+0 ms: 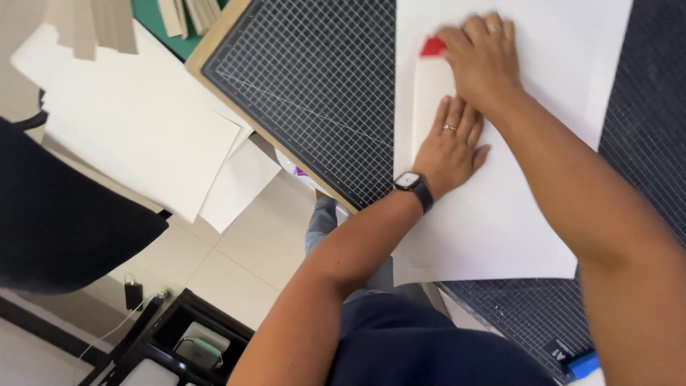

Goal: Attaching reinforcement cardboard strips to a white board using adhesive and a squeegee.

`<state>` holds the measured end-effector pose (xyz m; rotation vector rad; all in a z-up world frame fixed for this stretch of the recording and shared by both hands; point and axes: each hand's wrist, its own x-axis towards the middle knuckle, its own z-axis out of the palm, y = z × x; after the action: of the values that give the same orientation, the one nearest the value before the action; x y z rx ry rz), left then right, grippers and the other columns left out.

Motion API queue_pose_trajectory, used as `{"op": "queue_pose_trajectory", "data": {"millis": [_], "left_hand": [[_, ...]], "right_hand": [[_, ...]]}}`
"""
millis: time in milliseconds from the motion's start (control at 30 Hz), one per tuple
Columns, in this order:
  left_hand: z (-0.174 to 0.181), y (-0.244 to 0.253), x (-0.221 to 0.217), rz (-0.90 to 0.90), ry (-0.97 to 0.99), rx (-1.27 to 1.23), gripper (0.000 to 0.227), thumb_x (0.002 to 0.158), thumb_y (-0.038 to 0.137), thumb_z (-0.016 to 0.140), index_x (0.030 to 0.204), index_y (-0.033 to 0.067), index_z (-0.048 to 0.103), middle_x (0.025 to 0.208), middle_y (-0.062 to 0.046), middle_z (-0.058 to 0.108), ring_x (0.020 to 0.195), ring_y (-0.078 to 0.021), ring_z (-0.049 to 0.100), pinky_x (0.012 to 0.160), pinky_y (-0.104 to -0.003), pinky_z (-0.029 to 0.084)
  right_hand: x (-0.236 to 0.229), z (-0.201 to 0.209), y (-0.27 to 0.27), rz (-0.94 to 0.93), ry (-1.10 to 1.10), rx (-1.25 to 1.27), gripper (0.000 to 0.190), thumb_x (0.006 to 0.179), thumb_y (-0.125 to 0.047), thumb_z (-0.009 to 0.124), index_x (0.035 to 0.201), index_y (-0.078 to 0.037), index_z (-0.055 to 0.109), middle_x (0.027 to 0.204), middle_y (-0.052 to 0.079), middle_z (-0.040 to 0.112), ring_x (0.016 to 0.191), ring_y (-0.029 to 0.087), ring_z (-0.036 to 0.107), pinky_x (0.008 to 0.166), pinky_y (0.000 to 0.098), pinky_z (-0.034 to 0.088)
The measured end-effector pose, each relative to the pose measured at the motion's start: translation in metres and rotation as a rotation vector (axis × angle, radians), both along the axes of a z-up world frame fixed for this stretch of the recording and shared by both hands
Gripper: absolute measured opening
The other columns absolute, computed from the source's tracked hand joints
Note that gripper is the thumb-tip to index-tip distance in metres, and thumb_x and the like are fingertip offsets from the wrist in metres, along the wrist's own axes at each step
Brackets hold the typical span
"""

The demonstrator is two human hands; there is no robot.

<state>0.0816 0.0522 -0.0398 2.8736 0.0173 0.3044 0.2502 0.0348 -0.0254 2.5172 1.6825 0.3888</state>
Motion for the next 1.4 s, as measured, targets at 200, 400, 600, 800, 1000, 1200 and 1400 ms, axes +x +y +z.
{"op": "queue_pose_trajectory", "data": {"millis": [200, 400, 600, 800, 1000, 1200, 1400], "left_hand": [[0.0, 0.001, -0.003, -0.038, 0.026, 0.012, 0.071, 0.105, 0.051, 0.035, 0.152, -0.0007, 0.047, 0.161, -0.021, 0.04, 0.153, -0.0411, 0.028, 0.132, -0.054, 0.015], [-0.002, 0.002, -0.004, -0.01, -0.065, -0.057, 0.065, 0.104, 0.048, 0.038, 0.142, -0.0006, 0.06, 0.15, -0.022, 0.056, 0.145, -0.0431, 0.045, 0.131, -0.056, 0.019], [-0.003, 0.003, 0.004, -0.029, -0.064, -0.053, 0.065, 0.104, 0.047, 0.037, 0.144, 0.0009, 0.059, 0.154, -0.022, 0.05, 0.147, -0.0434, 0.042, 0.132, -0.056, 0.016], [-0.013, -0.001, -0.001, -0.012, -0.119, -0.089, 0.065, 0.105, 0.045, 0.042, 0.148, -0.0019, 0.051, 0.15, -0.025, 0.055, 0.143, -0.0475, 0.047, 0.131, -0.057, 0.021], [-0.01, 0.003, -0.004, -0.123, 0.011, -0.099, 0.056, 0.099, 0.029, 0.046, 0.152, 0.0099, 0.049, 0.157, -0.014, 0.05, 0.15, -0.0333, 0.039, 0.126, -0.056, 0.024], [0.01, 0.009, -0.003, -0.031, 0.082, -0.032, 0.075, 0.109, 0.051, 0.041, 0.159, -0.0045, 0.03, 0.167, -0.023, 0.023, 0.158, -0.038, 0.018, 0.134, -0.048, 0.019], [-0.011, 0.008, 0.005, -0.199, -0.125, -0.14, 0.049, 0.11, 0.03, 0.039, 0.14, -0.0026, 0.058, 0.153, -0.024, 0.05, 0.152, -0.0422, 0.03, 0.13, -0.05, 0.024]], "right_hand": [[0.002, 0.014, 0.019, -0.077, 0.147, 0.121, 0.025, 0.104, -0.02, 0.078, 0.126, -0.018, 0.066, 0.113, 0.005, 0.061, 0.102, 0.03, 0.055, 0.091, 0.0425, 0.04], [-0.007, 0.008, 0.004, -0.152, 0.29, -0.088, 0.034, 0.105, -0.018, 0.058, 0.138, -0.019, 0.066, 0.113, 0.015, 0.062, 0.107, 0.042, 0.052, 0.091, 0.0498, 0.036], [-0.007, 0.017, 0.005, -0.178, 0.252, -0.084, 0.025, 0.108, -0.023, 0.061, 0.132, -0.019, 0.064, 0.113, 0.012, 0.063, 0.106, 0.038, 0.052, 0.092, 0.0457, 0.036], [-0.02, 0.004, 0.026, -0.234, 0.179, 0.085, 0.029, 0.101, -0.02, 0.073, 0.128, -0.019, 0.064, 0.109, 0.01, 0.065, 0.098, 0.035, 0.051, 0.082, 0.0456, 0.04], [-0.039, 0.01, 0.009, -0.427, 0.295, 0.11, 0.039, 0.096, -0.001, 0.055, 0.132, -0.017, 0.06, 0.11, 0.015, 0.065, 0.095, 0.041, 0.06, 0.081, 0.0487, 0.044], [0.051, -0.022, -0.085, -0.825, -0.061, 0.156, 0.045, 0.088, -0.015, 0.075, 0.13, -0.019, 0.06, 0.104, 0.012, 0.062, 0.091, 0.038, 0.061, 0.066, 0.0521, 0.046], [0.006, -0.042, -0.013, -0.871, 0.05, 0.216, 0.054, 0.089, -0.014, 0.067, 0.141, -0.014, 0.054, 0.123, 0.011, 0.067, 0.108, 0.035, 0.06, 0.079, 0.053, 0.047]]}}
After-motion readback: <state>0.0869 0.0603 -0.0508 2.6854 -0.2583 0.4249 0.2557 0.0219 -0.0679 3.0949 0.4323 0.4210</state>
